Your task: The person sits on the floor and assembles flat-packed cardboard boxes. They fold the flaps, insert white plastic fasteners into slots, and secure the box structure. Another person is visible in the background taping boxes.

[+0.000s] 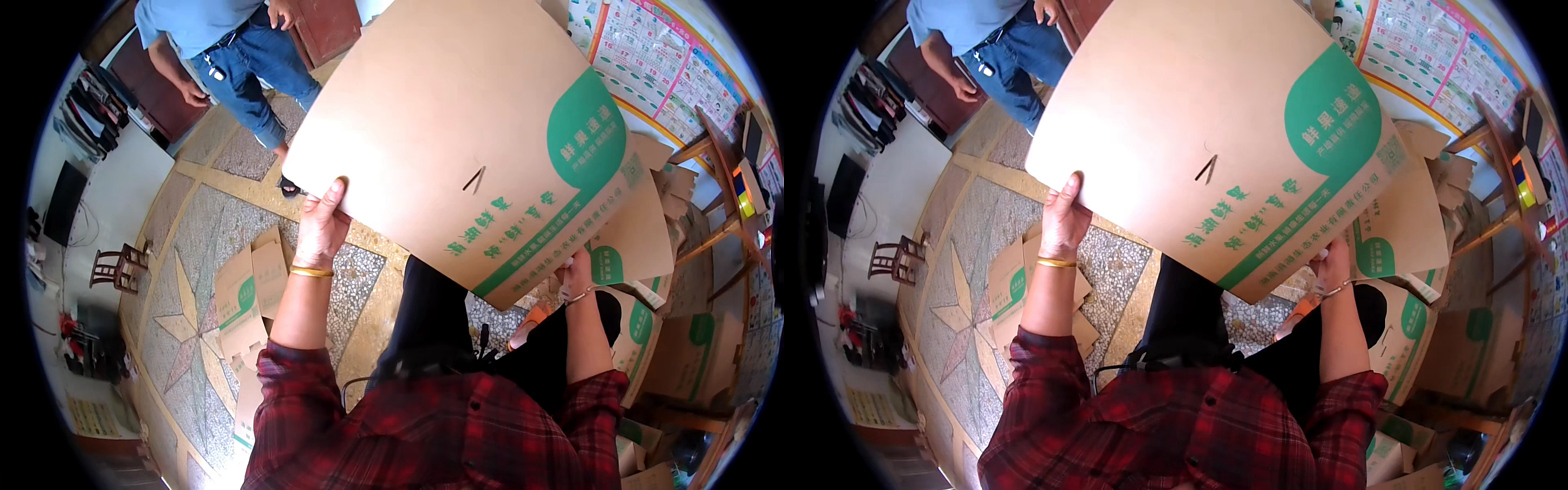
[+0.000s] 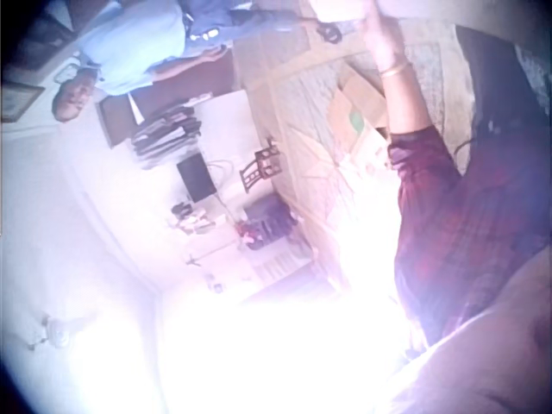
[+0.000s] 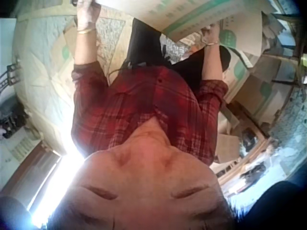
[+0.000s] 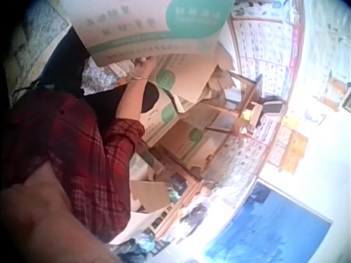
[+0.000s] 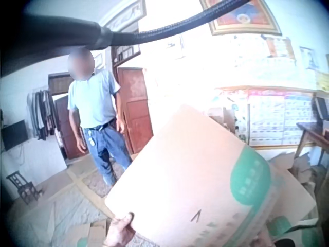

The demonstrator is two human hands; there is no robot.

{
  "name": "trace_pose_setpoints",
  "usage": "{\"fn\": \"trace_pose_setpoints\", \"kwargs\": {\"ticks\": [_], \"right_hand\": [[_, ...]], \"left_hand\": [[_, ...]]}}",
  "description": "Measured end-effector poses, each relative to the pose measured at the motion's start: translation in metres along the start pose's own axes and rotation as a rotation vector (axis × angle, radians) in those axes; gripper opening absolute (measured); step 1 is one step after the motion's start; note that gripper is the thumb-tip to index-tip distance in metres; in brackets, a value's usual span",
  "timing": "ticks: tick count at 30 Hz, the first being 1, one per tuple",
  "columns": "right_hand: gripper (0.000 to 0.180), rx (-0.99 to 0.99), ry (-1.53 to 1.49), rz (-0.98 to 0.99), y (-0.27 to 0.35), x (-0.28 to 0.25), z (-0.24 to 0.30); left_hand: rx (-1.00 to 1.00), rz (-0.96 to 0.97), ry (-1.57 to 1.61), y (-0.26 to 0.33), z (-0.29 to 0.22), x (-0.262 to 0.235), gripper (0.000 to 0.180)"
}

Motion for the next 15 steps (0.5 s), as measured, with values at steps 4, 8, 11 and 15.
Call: {"fn": "trace_pose_setpoints", "kwargs": {"ticks": [4, 8, 11, 15], "right_hand": [[0.015, -0.042, 0.154, -0.053, -0.003, 0.002, 0.000], [0.021, -0.181, 0.451, -0.162, 0.009, -0.012, 0.020], [0.032, -0.412, 0.673, -0.163, 0.024, 0.008, 0.049], [0.040, -0.464, 0.980, 0.125, 0.071, 0.128, 0.053]], "left_hand": [[0.116, 0.025, -0.083, -0.003, -0.024, 0.016, 0.024], [0.093, 0.037, -0.133, -0.009, -0.030, 0.048, 0.036], [0.001, 0.013, -0.128, -0.031, -0.036, 0.086, 0.033], [-0.157, 0.247, -0.200, -0.046, -0.035, 0.114, 0.029]]}}
Point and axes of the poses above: each hand's wrist, its own y-axis away from the middle knuckle, its own x-axis out of the palm, z = x × y, the point moved 6 cm from there along -y, towards the middle knuckle, and after that the axes turned 14 degrees about z, right-handed, at the moved point
